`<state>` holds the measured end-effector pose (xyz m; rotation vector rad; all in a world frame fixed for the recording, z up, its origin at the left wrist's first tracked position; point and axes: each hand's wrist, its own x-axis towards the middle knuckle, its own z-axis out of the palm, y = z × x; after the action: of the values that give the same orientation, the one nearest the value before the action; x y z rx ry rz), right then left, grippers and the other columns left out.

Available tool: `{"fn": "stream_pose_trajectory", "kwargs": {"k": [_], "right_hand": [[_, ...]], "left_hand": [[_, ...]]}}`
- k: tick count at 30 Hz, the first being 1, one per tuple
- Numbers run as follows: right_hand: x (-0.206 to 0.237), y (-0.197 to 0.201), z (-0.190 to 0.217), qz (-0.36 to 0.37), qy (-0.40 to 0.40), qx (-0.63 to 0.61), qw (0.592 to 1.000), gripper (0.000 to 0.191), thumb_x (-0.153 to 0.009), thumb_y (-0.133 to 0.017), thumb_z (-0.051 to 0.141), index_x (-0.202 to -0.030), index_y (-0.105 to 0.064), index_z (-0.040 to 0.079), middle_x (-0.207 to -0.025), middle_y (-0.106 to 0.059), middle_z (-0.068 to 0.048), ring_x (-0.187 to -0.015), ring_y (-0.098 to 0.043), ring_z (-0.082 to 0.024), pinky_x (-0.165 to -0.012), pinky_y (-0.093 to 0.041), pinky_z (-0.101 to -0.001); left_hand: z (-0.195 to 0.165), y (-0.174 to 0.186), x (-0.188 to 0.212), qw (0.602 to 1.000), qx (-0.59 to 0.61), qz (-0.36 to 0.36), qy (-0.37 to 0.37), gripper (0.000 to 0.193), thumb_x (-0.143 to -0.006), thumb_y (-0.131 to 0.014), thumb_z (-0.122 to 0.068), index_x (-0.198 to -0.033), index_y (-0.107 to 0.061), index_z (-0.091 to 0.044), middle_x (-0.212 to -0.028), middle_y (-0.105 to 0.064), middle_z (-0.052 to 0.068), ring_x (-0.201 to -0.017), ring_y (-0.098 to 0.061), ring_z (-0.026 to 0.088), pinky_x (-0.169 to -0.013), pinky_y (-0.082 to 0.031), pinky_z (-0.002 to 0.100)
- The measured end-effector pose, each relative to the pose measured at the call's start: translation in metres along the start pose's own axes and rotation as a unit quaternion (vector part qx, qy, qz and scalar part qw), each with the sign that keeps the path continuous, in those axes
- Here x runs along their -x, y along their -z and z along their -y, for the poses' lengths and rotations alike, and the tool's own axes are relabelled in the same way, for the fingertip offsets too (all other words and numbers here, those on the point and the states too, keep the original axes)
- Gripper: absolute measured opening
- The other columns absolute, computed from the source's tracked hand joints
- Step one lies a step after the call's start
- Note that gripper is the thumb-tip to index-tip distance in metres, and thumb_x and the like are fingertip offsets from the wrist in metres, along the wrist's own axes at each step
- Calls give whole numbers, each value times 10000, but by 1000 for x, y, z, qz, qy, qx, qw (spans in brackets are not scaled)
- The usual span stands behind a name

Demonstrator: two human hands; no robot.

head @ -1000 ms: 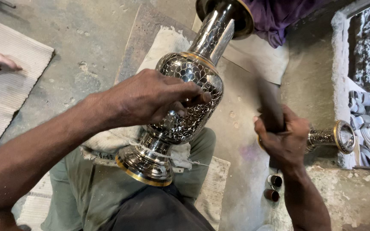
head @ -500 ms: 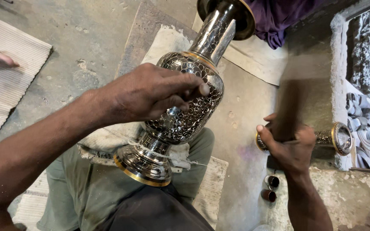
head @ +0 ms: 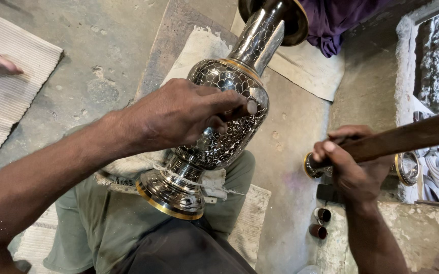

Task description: The person sits on the floor with a large brass vase braced against their legs and chisels decorative patterns into its surface, holding a chisel against the metal and striking it with a wooden mallet. They reposition the chisel repeatedly across the vase body, continuing the pattern work.

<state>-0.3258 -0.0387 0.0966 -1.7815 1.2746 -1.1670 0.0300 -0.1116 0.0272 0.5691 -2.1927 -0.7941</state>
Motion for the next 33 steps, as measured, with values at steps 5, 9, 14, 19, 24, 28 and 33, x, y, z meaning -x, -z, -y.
{"fn": "stream_pose_trajectory", "kwargs": {"k": [5,9,14,19,24,28,33], "right_hand": [[-11,25,2,69,29,470,880,306,-864,-769,139,-1121,-741,-24,-783,-715,-107,-569,-675,-181,-539,-533,-317],[-3,28,-4,57,18,328,943,183,-993,-793,166,-1069,-723,15,-813,-722,-78,-698,-721,-145,-655,-609,-267],[6,22,0,11,-10,361,932,195,-934,-809,143,-1064,-741,15,-817,-735,-94,-700,-706,-145,-683,-581,-282],[-1,24,8,43,7,441,896,291,-909,-822,143,-1138,-724,-9,-827,-718,-95,-689,-693,-147,-658,-587,-275],[1,25,5,49,31,378,924,233,-976,-781,215,-1076,-738,9,-791,-710,-79,-705,-696,-136,-648,-574,-278],[4,28,2,54,23,380,923,266,-993,-781,253,-1076,-733,6,-799,-714,-55,-697,-699,-137,-661,-573,-309],[0,33,2,72,-1,501,862,256,-915,-765,214,-1074,-729,17,-720,-697,-82,-569,-673,-159,-575,-548,-307]], "left_hand": [[0,-3,-1,1000,4,14,22,365,-1016,-535,25,-1351,-569,-118,-1055,-777,101,-886,-795,196,-777,-671,336],[-2,0,0,1000,23,2,1,448,-938,-538,64,-1345,-574,-119,-1076,-777,105,-887,-798,186,-783,-672,335],[-3,4,-2,999,35,-6,-5,540,-873,-567,124,-1354,-571,-122,-1109,-777,105,-900,-800,194,-800,-671,336],[-2,4,-4,1000,-4,22,11,598,-768,-711,73,-1319,-561,-104,-1038,-782,90,-912,-783,228,-810,-656,369],[-1,2,-3,1000,-20,14,-13,644,-735,-708,104,-1321,-568,-125,-1051,-788,78,-923,-784,219,-801,-657,375],[1,3,-4,999,-4,31,14,686,-714,-709,107,-1333,-552,-143,-1021,-788,66,-900,-786,196,-771,-658,357],[0,2,-6,1000,-12,25,-4,663,-756,-685,127,-1341,-550,-154,-1044,-786,61,-912,-787,193,-780,-666,338]]}}
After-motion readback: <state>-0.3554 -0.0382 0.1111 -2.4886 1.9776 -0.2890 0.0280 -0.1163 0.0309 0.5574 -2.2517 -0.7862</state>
